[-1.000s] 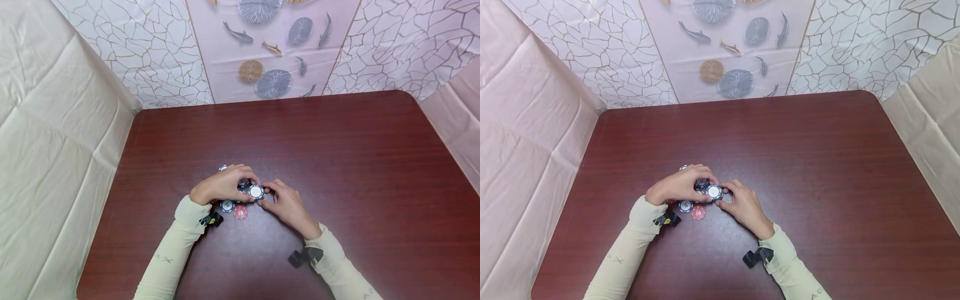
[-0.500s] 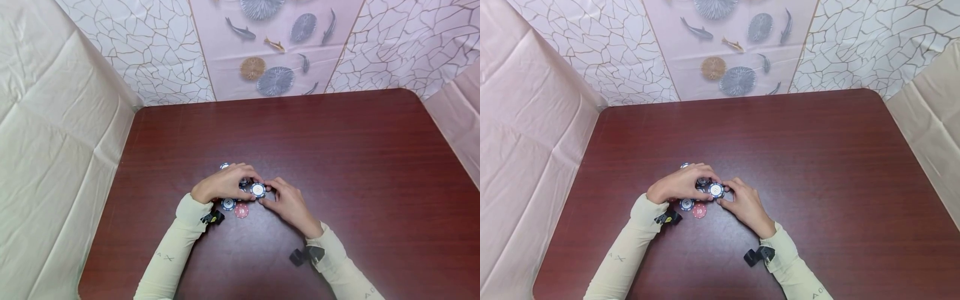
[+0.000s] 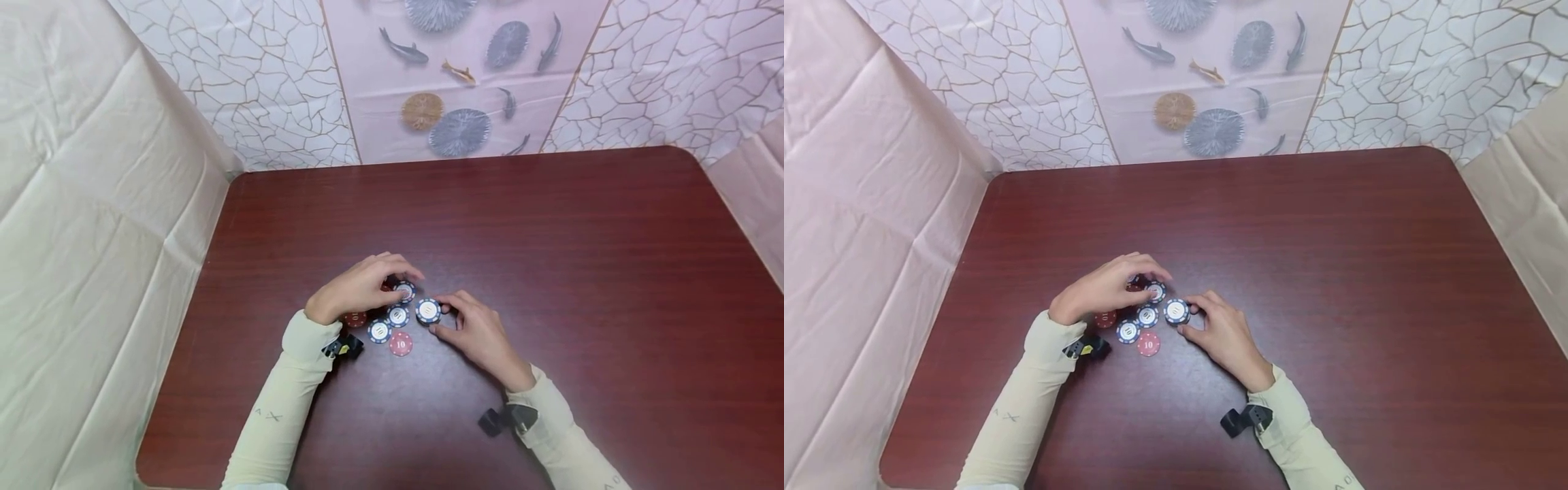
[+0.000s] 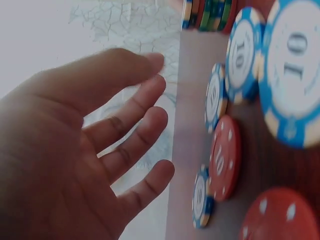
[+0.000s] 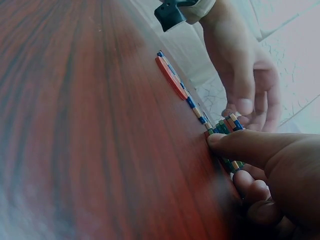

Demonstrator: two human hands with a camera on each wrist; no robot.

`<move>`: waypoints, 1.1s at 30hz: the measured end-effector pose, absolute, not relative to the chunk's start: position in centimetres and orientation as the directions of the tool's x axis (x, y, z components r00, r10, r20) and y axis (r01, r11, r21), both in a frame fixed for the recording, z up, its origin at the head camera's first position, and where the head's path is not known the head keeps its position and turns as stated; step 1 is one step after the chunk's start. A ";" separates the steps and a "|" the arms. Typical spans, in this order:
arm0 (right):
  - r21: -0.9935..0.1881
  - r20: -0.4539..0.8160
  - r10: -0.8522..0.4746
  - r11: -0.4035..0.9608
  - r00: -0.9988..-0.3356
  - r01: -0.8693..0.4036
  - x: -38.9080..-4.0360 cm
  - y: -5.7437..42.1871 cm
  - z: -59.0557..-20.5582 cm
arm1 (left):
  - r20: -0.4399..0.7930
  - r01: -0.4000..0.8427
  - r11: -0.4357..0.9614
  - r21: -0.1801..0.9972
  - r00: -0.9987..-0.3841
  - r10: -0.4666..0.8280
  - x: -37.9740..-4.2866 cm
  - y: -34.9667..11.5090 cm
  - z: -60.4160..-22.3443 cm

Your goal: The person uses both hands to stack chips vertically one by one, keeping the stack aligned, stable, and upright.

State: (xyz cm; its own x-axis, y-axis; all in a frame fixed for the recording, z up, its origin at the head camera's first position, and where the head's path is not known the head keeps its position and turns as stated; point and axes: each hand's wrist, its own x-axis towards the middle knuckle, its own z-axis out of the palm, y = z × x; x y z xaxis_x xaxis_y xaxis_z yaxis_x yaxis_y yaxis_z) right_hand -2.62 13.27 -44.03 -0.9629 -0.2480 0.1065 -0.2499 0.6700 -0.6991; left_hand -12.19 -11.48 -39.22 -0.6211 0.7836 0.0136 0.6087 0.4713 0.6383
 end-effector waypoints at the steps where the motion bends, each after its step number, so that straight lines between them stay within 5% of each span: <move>1: -0.699 0.108 -0.246 0.670 -0.963 -0.250 -2.6 13.3 -44.0 | 0.004 0.601 0.484 0.636 -0.629 0.777 -12.3 -11.6 -39.2; 13: -0.700 0.112 -0.237 0.670 -0.965 -0.246 -2.5 13.4 -44.0 | -0.158 0.570 0.645 0.510 -0.675 0.721 -12.5 -11.9 -39.9; 33: -0.701 0.122 -0.247 0.664 -0.961 -0.260 -2.6 13.3 -44.0 | -0.181 0.571 0.698 0.431 -0.703 0.687 -12.2 -11.7 -39.8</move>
State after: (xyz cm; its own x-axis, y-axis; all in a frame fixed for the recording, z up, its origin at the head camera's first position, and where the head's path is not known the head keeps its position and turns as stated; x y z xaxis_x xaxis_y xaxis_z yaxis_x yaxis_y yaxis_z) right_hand -2.61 13.28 -43.96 -0.9612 -0.2473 0.1222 -0.2600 0.6636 -0.7015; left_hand -12.17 -11.69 -39.84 -0.7034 0.6873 -0.1810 0.5713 0.6983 0.4313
